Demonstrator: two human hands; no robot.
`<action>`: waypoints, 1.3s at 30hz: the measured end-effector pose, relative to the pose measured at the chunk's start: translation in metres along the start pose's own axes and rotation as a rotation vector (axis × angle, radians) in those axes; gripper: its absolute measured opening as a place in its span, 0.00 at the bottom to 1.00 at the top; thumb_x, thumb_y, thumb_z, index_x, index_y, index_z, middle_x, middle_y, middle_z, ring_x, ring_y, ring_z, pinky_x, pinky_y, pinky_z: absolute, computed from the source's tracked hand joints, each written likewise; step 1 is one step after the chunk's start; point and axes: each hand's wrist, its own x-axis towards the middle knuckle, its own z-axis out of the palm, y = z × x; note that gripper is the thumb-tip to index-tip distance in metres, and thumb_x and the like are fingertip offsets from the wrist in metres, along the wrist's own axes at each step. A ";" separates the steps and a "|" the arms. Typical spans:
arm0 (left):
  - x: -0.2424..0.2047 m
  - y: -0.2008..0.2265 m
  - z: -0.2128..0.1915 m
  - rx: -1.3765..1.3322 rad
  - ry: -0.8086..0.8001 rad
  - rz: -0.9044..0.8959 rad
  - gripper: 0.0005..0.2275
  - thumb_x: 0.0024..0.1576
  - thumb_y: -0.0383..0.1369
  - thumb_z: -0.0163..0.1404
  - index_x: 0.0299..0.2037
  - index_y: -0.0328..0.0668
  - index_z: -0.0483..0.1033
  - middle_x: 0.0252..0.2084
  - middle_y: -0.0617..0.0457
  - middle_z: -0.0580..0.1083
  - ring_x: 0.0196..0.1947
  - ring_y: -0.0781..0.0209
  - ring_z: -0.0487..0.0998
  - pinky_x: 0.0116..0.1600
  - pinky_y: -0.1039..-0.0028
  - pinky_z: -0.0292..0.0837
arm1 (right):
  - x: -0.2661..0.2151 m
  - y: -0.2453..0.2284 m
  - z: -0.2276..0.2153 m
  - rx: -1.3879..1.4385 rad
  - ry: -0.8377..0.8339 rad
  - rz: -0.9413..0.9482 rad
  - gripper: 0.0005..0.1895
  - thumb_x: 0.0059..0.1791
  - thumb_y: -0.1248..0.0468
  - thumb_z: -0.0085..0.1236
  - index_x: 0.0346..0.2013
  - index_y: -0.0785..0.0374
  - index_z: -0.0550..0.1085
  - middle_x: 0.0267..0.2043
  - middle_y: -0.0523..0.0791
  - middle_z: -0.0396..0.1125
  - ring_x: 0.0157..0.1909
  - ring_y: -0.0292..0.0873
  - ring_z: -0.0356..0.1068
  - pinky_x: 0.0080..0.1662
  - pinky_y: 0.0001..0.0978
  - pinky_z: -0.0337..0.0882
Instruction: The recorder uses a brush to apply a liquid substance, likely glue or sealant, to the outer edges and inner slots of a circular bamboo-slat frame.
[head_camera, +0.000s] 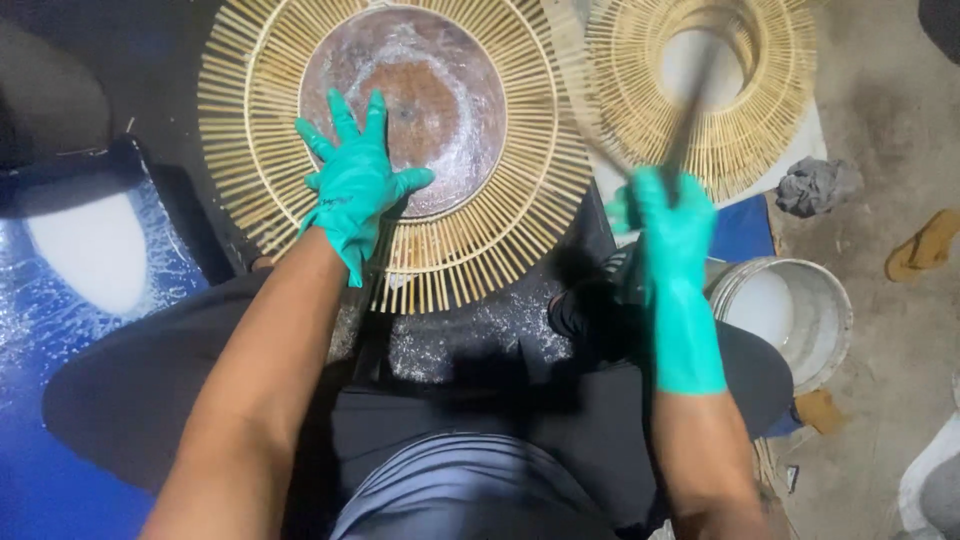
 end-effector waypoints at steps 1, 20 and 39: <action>-0.002 -0.001 0.000 0.018 -0.020 -0.009 0.55 0.45 0.55 0.65 0.79 0.65 0.38 0.80 0.40 0.25 0.71 0.12 0.20 0.59 0.11 0.42 | -0.016 -0.015 0.000 0.307 0.026 -0.151 0.12 0.54 0.60 0.61 0.43 0.66 0.74 0.35 0.48 0.73 0.31 0.41 0.77 0.34 0.33 0.79; -0.008 -0.010 0.008 -0.044 -0.006 0.021 0.54 0.44 0.53 0.67 0.78 0.69 0.40 0.81 0.47 0.29 0.71 0.13 0.17 0.56 0.10 0.44 | -0.057 0.017 0.050 0.078 -0.161 -0.187 0.06 0.54 0.66 0.61 0.45 0.60 0.81 0.43 0.38 0.74 0.42 0.34 0.69 0.48 0.27 0.70; 0.002 -0.008 -0.005 0.056 -0.037 0.083 0.53 0.42 0.55 0.67 0.77 0.73 0.45 0.81 0.48 0.29 0.71 0.15 0.18 0.56 0.10 0.42 | 0.038 0.073 0.005 -0.247 0.031 0.240 0.11 0.51 0.62 0.64 0.43 0.63 0.73 0.30 0.44 0.71 0.25 0.38 0.70 0.25 0.32 0.69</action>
